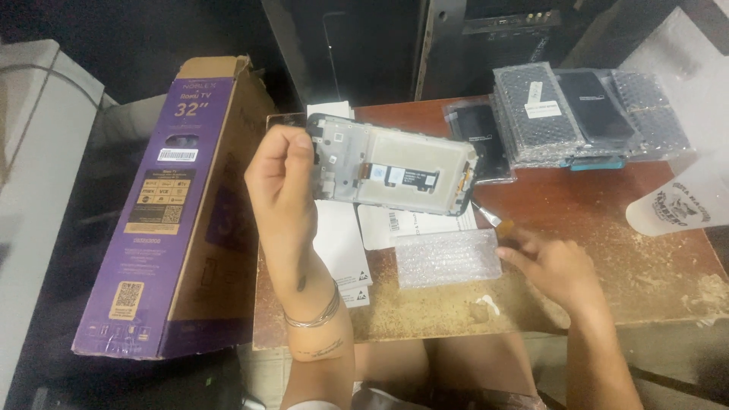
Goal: Unboxing a mobile phone screen assembly, cleaning it thoroughly with a brush, and then placing it back into its protective packaging and box.
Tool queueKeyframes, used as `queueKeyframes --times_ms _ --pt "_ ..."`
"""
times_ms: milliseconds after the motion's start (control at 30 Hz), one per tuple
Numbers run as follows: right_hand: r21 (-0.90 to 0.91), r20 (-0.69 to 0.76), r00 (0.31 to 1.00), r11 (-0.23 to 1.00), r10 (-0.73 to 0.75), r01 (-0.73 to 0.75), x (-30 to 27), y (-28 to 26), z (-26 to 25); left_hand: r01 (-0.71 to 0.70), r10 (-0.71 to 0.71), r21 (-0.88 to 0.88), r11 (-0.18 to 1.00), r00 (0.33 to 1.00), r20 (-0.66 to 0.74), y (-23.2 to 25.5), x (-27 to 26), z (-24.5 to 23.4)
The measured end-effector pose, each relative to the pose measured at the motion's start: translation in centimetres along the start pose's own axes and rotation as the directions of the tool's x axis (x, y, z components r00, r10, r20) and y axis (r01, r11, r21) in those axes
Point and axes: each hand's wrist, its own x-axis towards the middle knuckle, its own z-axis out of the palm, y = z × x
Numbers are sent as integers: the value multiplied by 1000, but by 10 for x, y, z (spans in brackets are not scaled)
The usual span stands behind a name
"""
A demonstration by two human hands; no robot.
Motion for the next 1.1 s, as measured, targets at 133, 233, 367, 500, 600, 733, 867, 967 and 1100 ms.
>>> queueKeyframes --times_ms 133,233,367,500,600,733,867,967,1100 --pt "212 -461 809 839 -365 500 -23 -40 -26 16 -11 -48 999 995 99 3 -2 10" --pt "92 -599 581 673 -551 733 -25 -70 -33 33 -22 -65 997 986 167 4 -5 18" --pt "-117 -693 394 633 -603 765 -8 -86 -23 11 11 -108 994 980 199 0 -3 28" --pt "18 -732 450 646 -512 764 -10 -105 -36 -21 253 -553 833 903 347 -20 -12 49" --pt "49 -678 500 645 -540 763 -9 -106 -45 74 270 -715 695 895 355 -22 -23 76" --pt "144 -408 547 540 -731 829 7 -91 -55 125 145 -779 614 953 267 -24 -19 80" --pt "-454 -35 985 881 -170 136 61 -57 -21 216 127 -958 187 962 242 -31 -14 68" --pt "-447 15 995 889 -99 95 76 -44 4 314 103 -944 99 941 324 -28 -10 54" --pt "-407 -162 979 912 -121 45 80 -25 15 299 89 -953 55 949 303 -23 -11 52"
